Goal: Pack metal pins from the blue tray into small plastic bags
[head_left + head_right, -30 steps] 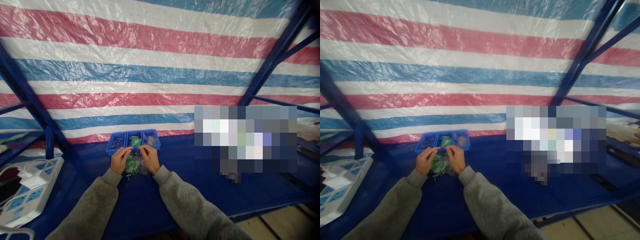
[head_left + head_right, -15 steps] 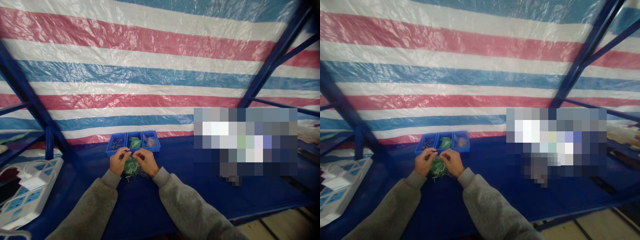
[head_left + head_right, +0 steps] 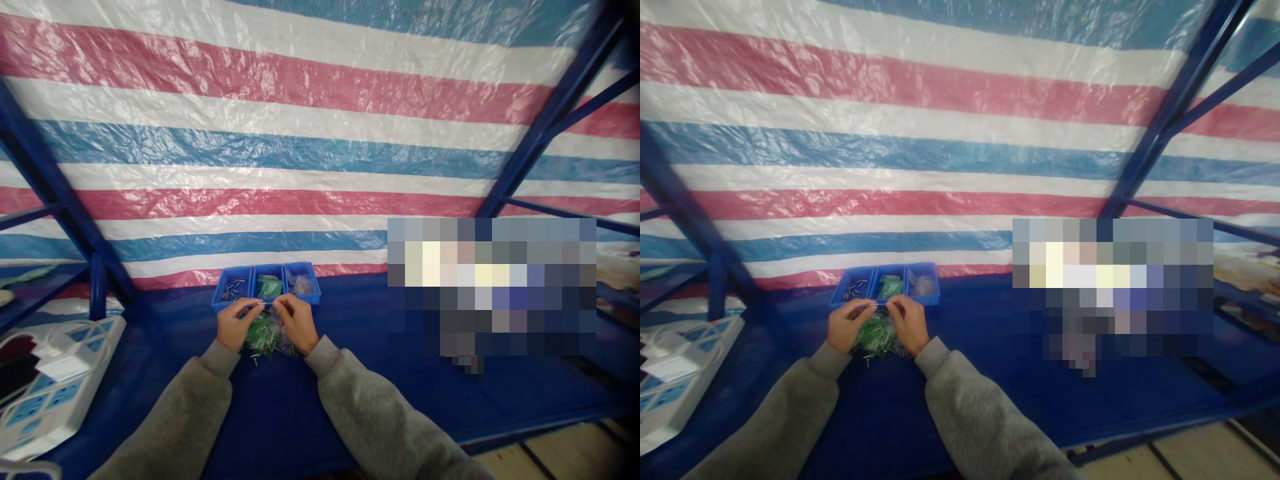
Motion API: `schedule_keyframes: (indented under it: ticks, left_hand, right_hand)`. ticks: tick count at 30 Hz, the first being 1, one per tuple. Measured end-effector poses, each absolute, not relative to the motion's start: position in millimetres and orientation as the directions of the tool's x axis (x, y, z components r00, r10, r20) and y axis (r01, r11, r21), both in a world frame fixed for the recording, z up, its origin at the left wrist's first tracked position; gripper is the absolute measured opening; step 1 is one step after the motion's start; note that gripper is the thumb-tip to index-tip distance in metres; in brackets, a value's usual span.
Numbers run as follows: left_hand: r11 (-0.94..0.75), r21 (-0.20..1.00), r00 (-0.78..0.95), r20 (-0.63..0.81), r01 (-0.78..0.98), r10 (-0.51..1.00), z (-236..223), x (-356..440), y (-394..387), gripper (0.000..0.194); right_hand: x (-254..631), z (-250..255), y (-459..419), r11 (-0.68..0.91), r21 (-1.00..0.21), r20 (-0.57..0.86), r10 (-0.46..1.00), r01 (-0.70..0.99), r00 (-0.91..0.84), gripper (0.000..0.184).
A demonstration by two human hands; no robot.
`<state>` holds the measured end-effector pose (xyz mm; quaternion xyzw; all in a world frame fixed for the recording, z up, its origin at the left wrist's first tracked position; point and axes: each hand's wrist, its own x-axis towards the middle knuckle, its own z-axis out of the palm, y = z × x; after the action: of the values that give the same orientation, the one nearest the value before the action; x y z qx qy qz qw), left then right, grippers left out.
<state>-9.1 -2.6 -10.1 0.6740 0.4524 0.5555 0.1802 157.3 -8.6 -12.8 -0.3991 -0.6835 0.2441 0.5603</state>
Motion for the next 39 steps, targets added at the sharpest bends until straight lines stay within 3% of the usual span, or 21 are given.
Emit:
schedule_keyframes:
  ticks: [10,14,18,21,27,39]
  left_hand:
    - [-0.512,0.852,-0.072,0.521,0.109,0.851,-6.2,-5.0,-4.6,0.019]
    - [-0.511,0.821,-0.035,0.536,0.256,0.844,-8.4,-5.8,-6.4,0.016]
    - [-0.589,0.642,0.066,0.647,0.491,0.76,-5.3,-7.0,-9.1,0.018]
    - [-0.639,0.54,0.132,0.699,0.549,0.703,-2.6,-7.6,-9.7,0.018]
    - [-0.548,0.658,-0.038,0.657,0.517,0.753,-6.0,-7.5,-7.9,0.02]
    - [-0.528,0.719,0.021,0.583,0.452,0.812,-9.5,-8.9,-7.8,0.022]
  right_hand:
    - [158.7,-10.7,-7.9,0.542,-0.787,0.561,0.828,0.295,-0.025,0.027]
    - [159.1,-9.4,-8.6,0.533,-0.792,0.555,0.832,0.297,-0.01,0.027]
    - [159.3,-9.1,-9.3,0.522,-0.799,0.549,0.836,0.299,0.006,0.028]
    - [159.7,-8.4,-9.5,0.517,-0.804,0.547,0.837,0.296,0.023,0.03]
    - [159.7,-8.2,-9.9,0.519,-0.806,0.541,0.841,0.284,-0.004,0.029]
    - [157.1,-7.7,-13.7,0.618,-0.745,0.586,0.786,0.252,-0.197,0.016]
